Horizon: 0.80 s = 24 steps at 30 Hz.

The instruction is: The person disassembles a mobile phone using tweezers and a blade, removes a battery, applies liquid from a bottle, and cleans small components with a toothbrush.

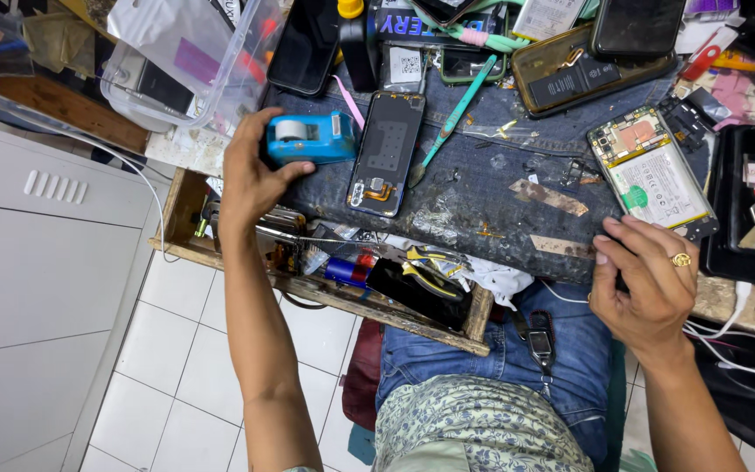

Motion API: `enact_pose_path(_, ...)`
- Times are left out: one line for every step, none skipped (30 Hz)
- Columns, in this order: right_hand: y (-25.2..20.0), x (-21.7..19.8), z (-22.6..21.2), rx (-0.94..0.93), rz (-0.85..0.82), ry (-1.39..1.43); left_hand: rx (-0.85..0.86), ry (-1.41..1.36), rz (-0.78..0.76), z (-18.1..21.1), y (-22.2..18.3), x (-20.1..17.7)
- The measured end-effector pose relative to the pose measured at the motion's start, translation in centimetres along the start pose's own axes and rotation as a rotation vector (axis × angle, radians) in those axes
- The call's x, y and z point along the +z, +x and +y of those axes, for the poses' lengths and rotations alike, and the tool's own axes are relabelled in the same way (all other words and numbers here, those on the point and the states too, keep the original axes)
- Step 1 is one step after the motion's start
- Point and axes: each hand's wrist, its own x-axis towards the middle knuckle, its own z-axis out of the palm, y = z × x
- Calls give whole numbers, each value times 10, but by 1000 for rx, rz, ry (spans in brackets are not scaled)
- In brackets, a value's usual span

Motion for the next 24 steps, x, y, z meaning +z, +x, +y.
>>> enact_pose_path(-1, 1, 0, 3, 5, 1, -23, -28, -6, -6, -2, -2)
enact_pose_path(-1, 1, 1, 8, 15, -5, 6, -175, 35, -16, -11, -5)
enact_pose_path(1, 2, 3, 1, 20, 2, 34, -322, 75, -30, -30, -12)
enact_pose_path(0, 0, 3, 4, 19, 5, -3, -376, 108, -41, -49, -27)
enact_pose_path(0, 0, 3, 8, 17, 7, -54, -401, 145, -46, -65, -42)
enact_pose_path(0, 0, 3, 11, 18, 10, -115, -397, 186, -49, -84, -60)
enact_pose_path(0, 0, 3, 15, 19, 13, -176, -357, 206, -52, -100, -78)
enact_pose_path(0, 0, 2, 17, 17, 20, -240, -315, 225, -53, -117, -94)
enact_pose_path(0, 0, 2, 27, 19, 20, -291, -272, 229, -54, -132, -107)
enact_pose_path(1, 0, 2, 34, 23, 26, -335, -229, 232, -46, -127, -103)
enact_pose_path(1, 0, 1, 41, 27, 32, -369, -194, 234, -36, -120, -98)
enact_pose_path(2, 1, 2, 43, 34, 28, -389, -163, 233, -28, -108, -94)
enact_pose_path(3, 1, 2, 45, 42, 24, -399, -140, 235, -22, -97, -91)
enact_pose_path(1, -1, 0, 48, 33, 28, -419, -118, 218, -17, -94, -89)
enact_pose_path(0, -2, -2, 57, 33, 47, -444, -94, 201, -15, -94, -89)
enact_pose_path(1, -2, -1, 56, 36, 65, -447, -82, 194, -15, -96, -88)
enact_pose_path(3, -2, -2, 55, 40, 83, -451, -70, 188, -15, -101, -90)
enact_pose_path(6, -2, -3, 56, 43, 78, -444, -64, 184, -16, -103, -92)
enact_pose_path(9, -3, -4, 57, 45, 73, -437, -58, 177, -16, -105, -94)
enact_pose_path(9, -5, -6, 61, 42, 70, -433, -50, 167, -14, -109, -96)
enact_pose_path(9, -5, -8, 64, 43, 83, -432, -42, 157, -12, -113, -98)
enact_pose_path(9, -5, -8, 63, 50, 89, -424, -38, 151, -11, -115, -98)
enact_pose_path(9, -5, -8, 63, 57, 96, -419, -35, 147, -9, -117, -97)
enact_pose_path(9, -5, -7, 67, 58, 108, -417, -30, 142, -6, -118, -96)
